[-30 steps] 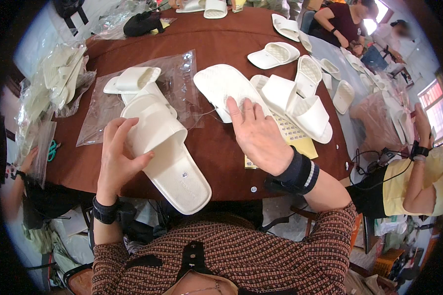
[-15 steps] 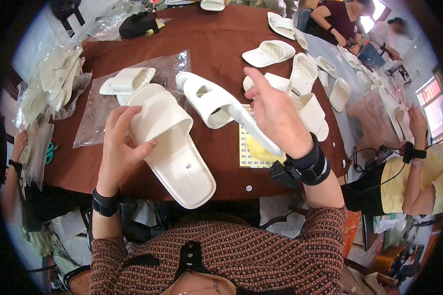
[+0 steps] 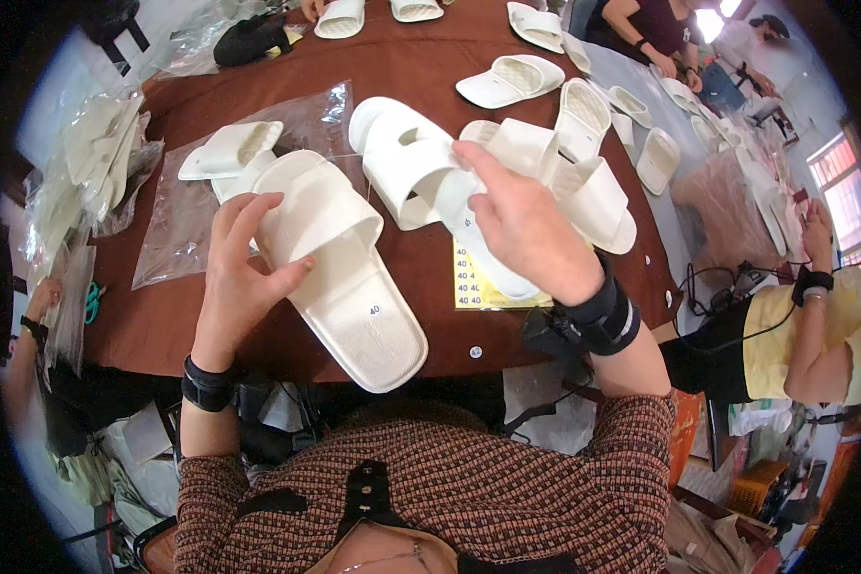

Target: Inspecting and packaging white slippers into plastic bags.

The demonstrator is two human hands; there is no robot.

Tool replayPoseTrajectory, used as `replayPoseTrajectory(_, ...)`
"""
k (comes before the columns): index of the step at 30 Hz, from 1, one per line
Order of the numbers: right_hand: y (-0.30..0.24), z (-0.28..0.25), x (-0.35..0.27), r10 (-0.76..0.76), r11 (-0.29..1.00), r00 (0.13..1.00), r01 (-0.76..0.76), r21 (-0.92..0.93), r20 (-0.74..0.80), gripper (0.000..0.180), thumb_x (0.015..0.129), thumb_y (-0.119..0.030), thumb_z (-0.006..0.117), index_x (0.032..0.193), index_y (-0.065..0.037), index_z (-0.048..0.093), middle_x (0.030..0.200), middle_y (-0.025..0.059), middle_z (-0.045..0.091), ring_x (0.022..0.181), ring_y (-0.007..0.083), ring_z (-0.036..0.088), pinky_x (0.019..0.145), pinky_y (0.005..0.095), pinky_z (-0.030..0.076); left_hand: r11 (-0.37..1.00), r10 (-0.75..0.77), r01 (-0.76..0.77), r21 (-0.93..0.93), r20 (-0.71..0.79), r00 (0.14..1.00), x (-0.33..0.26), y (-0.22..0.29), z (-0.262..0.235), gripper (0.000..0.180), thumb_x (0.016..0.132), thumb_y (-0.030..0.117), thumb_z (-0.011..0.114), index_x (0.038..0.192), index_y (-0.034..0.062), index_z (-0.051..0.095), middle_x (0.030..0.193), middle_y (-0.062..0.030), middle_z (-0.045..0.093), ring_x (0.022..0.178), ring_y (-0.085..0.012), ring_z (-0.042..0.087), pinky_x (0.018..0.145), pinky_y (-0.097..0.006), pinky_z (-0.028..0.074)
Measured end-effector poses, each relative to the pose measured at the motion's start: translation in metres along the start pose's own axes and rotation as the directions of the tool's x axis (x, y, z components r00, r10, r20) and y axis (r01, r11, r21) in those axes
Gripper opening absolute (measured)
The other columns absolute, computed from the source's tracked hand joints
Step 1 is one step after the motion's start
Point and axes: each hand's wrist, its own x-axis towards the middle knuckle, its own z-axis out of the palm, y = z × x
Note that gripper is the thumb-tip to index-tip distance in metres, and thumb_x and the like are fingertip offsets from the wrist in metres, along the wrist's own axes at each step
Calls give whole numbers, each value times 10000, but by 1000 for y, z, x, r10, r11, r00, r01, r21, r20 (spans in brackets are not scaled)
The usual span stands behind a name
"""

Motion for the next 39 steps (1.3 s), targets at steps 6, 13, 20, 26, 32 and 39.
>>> replayPoseTrajectory(6, 6, 15, -5, 150, 872, 988, -145, 467, 28, 500, 918, -5, 527, 1413, -27, 461, 1031, 138, 676, 857, 169, 654, 771, 299, 519, 996, 26, -32, -88, -65, 998, 7, -12, -3, 607, 665, 182, 810, 1215, 18, 611, 1196, -172, 575, 1110, -326, 567, 943, -397, 479)
replayPoseTrajectory(13, 12, 66, -26, 291, 544, 945, -293, 786, 151, 550, 947, -8, 498, 1474, 37, 348, 1157, 130, 643, 977, 132, 620, 854, 282, 500, 966, -79, 69, -248, -31, 996, 9, -35, -3, 595, 678, 214, 759, 1218, 8, 616, 1244, -162, 585, 1170, -304, 564, 1006, -386, 455)
replayPoseTrajectory(20, 9, 60, -32, 123, 938, 991, -134, 320, 54, 571, 922, -51, 570, 1430, 94, 354, 1296, 286, 531, 1153, 372, 574, 991, 393, 464, 961, -124, 130, -244, 39, 991, -7, -44, -3, 604, 690, 211, 769, 1250, 46, 615, 1356, -154, 520, 1250, -309, 524, 1031, -415, 453)
replayPoseTrajectory(26, 1, 54, -33, -95, 991, 995, 91, -99, -40, 593, 866, -66, 655, 1377, 94, 399, 1370, 286, 457, 1258, 435, 457, 1071, 451, 388, 966, -92, 99, -238, 42, 995, -22, -46, 4, 622, 748, 160, 798, 1328, 87, 587, 1464, -171, 439, 1332, -342, 470, 1079, -443, 446)
replayPoseTrajectory(32, -3, 51, -31, -143, 979, 988, 133, -155, -54, 585, 841, -27, 676, 1365, 64, 431, 1319, 256, 481, 1185, 415, 494, 1032, 446, 414, 999, 30, -27, 43, -87, 996, -34, -37, 2, 573, 782, 143, 800, 1306, 53, 587, 1445, -196, 450, 1287, -382, 492, 1051, -434, 458)
replayPoseTrajectory(39, -6, 43, -28, -197, 980, 976, 195, -30, -91, 352, 839, 58, 596, 1187, 6, 573, 1098, 179, 611, 1038, 367, 569, 922, 432, 455, 998, 49, -55, -20, -212, 976, -62, 2, 7, 335, 765, -11, 728, 1089, -14, 640, 1133, -171, 594, 1028, -339, 586, 900, -410, 493)
